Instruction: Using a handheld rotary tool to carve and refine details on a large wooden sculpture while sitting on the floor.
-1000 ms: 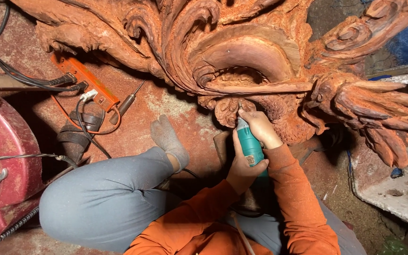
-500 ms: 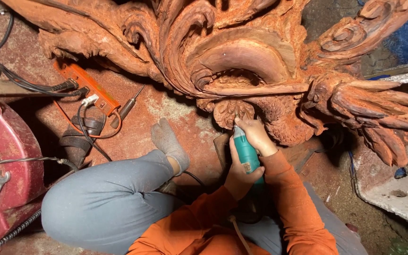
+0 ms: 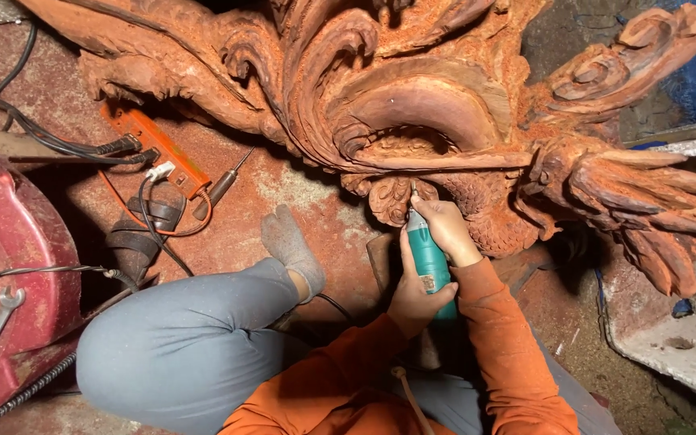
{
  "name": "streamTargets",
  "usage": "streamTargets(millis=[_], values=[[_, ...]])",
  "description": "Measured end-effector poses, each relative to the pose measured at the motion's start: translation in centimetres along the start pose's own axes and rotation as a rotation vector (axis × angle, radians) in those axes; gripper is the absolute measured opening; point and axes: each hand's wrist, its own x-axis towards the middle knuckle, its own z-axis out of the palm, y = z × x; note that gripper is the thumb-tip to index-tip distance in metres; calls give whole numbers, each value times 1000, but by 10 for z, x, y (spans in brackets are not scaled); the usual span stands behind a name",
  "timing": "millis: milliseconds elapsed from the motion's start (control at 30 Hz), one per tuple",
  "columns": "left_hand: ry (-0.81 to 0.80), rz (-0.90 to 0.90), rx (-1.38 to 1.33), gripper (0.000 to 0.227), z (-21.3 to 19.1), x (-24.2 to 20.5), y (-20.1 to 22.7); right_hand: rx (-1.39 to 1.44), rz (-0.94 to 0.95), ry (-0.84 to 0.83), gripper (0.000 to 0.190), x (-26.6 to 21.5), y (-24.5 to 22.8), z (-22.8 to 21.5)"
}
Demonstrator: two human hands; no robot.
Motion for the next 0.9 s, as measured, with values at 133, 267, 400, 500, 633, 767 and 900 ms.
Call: streamTargets(millis=[133, 267, 400, 500, 633, 767, 900], values=[[6, -4, -67, 124, 0, -4, 12, 9, -1, -15, 57, -9, -18, 2], [-9, -16, -95, 127, -6, 0, 3, -17, 56, 6, 53, 0, -3, 4], [-14, -59, -40, 126, -6, -3, 11, -48, 64, 2, 51, 8, 5, 1], [-32, -107, -21, 124, -5, -8, 26, -18, 57, 1, 56, 3, -5, 2], [-35, -131, 19, 125, -6, -8, 22, -29, 57, 1, 57, -1, -10, 3], [-34, -144, 28, 124, -7, -10, 20, -45, 53, -9, 58, -6, -13, 3], [-35, -96, -40, 124, -6, -10, 16, -42, 54, 8, 57, -13, -19, 5]])
